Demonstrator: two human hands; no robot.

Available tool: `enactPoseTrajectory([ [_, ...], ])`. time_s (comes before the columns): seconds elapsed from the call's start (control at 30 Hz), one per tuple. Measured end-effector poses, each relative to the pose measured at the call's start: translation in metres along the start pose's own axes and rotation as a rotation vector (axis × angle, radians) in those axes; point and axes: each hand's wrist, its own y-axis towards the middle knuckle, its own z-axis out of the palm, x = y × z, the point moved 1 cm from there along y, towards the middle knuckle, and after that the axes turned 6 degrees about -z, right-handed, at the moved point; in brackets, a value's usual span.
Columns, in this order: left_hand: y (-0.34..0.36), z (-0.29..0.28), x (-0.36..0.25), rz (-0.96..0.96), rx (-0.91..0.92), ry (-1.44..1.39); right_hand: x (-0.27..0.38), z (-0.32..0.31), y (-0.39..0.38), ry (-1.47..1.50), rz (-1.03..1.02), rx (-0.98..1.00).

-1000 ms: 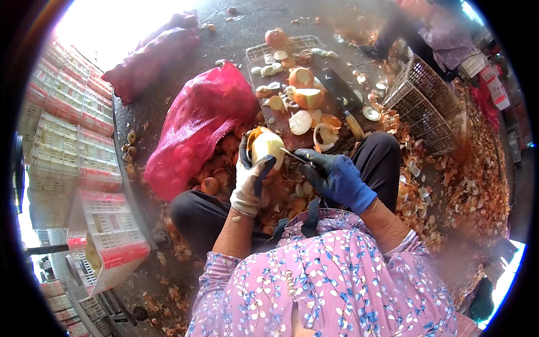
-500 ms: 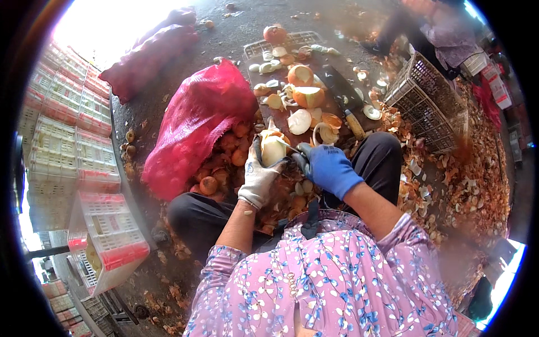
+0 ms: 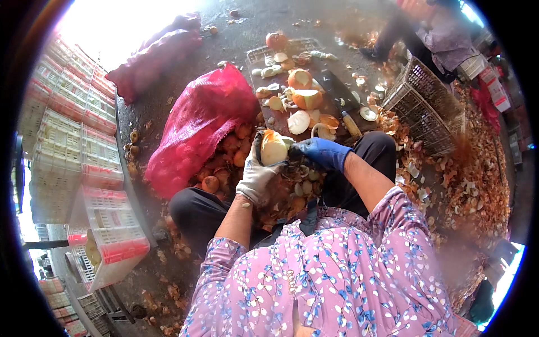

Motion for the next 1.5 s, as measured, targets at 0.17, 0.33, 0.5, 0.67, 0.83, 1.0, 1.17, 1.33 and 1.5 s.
enactPoseTrajectory([
  [0.17, -0.005, -0.011, -0.011, -0.138, 0.077, -0.303, -0.011, -0.004, -0.02, 0.396, 0.12, -0.051],
  [0.33, -0.016, -0.014, -0.046, -0.243, 0.164, -0.648, 0.016, 0.029, -0.08, 0.016, -0.387, -0.454],
  [0.5, -0.016, -0.01, -0.045, -0.233, 0.183, -0.668, 0.04, 0.06, -0.082, -0.152, -0.439, -0.832],
  [0.67, -0.019, 0.005, -0.062, -0.212, 0.299, -0.616, 0.037, 0.053, -0.047, -0.053, -0.445, -0.917],
  [0.83, -0.016, 0.006, -0.036, -0.386, 0.249, -0.591, 0.067, 0.053, -0.049, -0.369, -0.721, -0.882],
  [1.0, -0.025, 0.009, -0.063, -0.358, 0.212, -0.685, 0.018, 0.017, -0.037, 0.158, -0.34, -0.914],
  [1.17, -0.021, 0.005, -0.055, -0.182, 0.082, -0.589, 0.027, 0.012, -0.07, -0.235, -0.346, -0.72],
  [1.33, -0.015, 0.001, -0.05, -0.161, 0.015, -0.109, 0.062, 0.045, -0.095, -0.479, -0.507, -0.61],
  [1.5, -0.013, 0.001, -0.051, -0.101, -0.039, 0.344, 0.053, 0.051, -0.094, -0.731, -0.514, -0.621],
])
